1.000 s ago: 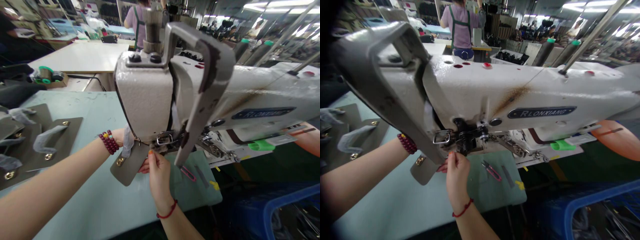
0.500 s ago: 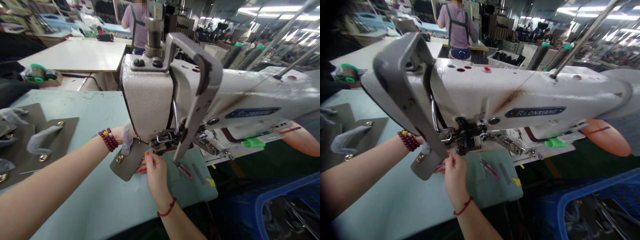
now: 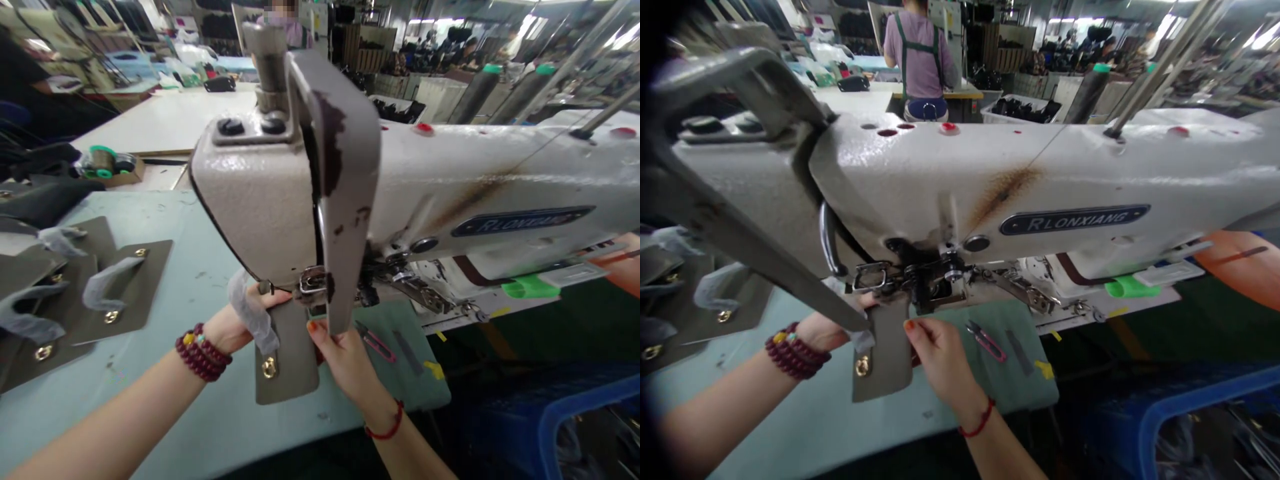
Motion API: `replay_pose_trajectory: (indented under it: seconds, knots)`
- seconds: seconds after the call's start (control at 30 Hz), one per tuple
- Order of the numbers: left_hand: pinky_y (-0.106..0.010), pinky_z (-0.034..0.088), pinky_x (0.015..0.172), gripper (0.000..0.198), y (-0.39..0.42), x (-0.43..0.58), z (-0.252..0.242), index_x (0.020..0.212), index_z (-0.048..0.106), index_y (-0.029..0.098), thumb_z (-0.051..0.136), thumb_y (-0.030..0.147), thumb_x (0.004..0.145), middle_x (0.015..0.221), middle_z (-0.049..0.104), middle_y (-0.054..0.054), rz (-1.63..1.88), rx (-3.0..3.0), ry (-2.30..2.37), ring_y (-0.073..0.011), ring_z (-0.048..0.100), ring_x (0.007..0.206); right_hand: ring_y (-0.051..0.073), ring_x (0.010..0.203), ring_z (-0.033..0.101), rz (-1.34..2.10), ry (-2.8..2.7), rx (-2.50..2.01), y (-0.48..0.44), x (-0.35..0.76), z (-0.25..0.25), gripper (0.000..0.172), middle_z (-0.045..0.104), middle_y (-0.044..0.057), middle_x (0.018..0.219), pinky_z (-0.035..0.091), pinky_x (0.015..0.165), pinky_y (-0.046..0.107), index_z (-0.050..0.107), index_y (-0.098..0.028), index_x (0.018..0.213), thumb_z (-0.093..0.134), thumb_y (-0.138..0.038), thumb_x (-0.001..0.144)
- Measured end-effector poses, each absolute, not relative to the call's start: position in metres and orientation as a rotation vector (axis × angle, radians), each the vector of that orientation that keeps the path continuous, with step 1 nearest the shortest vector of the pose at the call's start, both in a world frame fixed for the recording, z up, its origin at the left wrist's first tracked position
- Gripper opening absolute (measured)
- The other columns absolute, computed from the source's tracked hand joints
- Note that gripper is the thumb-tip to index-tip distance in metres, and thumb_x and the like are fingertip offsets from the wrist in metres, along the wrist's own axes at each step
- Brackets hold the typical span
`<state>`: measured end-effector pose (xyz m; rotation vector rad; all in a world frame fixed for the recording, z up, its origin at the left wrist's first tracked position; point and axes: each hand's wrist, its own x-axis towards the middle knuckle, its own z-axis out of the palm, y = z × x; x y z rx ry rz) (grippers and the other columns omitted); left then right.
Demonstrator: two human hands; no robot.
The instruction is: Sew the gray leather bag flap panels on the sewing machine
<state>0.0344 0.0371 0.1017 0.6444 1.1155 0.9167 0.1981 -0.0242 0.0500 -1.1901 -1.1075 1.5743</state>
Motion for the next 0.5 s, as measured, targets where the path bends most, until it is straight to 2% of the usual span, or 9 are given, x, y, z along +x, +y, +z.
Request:
replay_pose_trajectory:
  seconds: [0.17, 0.3, 0.43, 0.5]
  knots:
    - [-0.030, 0.062, 0.065, 0.036, 0.031, 0.029, 0.078, 0.096, 0.075, 0.014, 0.086, 0.027, 0.065, 0.083, 0.079, -0.010, 0.862, 0.609, 1.044, -0.0237, 0.074, 0.066, 0.010, 0.056, 0.053, 1.687, -1.057, -1.171, -0.021, 0.210, 0.057, 0.039, 0.057, -0.002, 0.064, 0.043, 0.050, 0.017, 0.066, -0.014, 0.075, 0.062, -0.052, 0.085]
    - [-0.029, 0.062, 0.066, 0.030, 0.035, 0.024, 0.074, 0.087, 0.075, 0.016, 0.088, 0.027, 0.063, 0.073, 0.077, -0.006, 0.814, 0.634, 1.032, -0.0197, 0.071, 0.059, 0.010, 0.058, 0.053, 1.703, -1.055, -1.154, -0.021, 0.199, 0.046, 0.041, 0.057, -0.001, 0.067, 0.042, 0.048, 0.016, 0.068, -0.013, 0.079, 0.064, -0.054, 0.084]
    - [-0.031, 0.062, 0.071, 0.022, 0.040, 0.020, 0.073, 0.087, 0.074, 0.019, 0.085, 0.023, 0.068, 0.082, 0.078, -0.004, 0.786, 0.735, 1.037, -0.0225, 0.073, 0.071, 0.013, 0.062, 0.058, 1.611, -1.220, -1.208, -0.026, 0.207, 0.048, 0.039, 0.063, 0.003, 0.073, 0.046, 0.051, 0.019, 0.070, -0.014, 0.084, 0.060, -0.051, 0.089]
    - [-0.033, 0.062, 0.076, 0.023, 0.041, 0.020, 0.073, 0.093, 0.075, 0.020, 0.082, 0.021, 0.070, 0.089, 0.079, -0.004, 0.776, 0.755, 1.033, -0.0253, 0.074, 0.080, 0.015, 0.067, 0.064, 1.417, -1.309, -1.284, -0.032, 0.231, 0.063, 0.032, 0.068, 0.005, 0.078, 0.051, 0.057, 0.023, 0.071, -0.015, 0.094, 0.058, -0.045, 0.092]
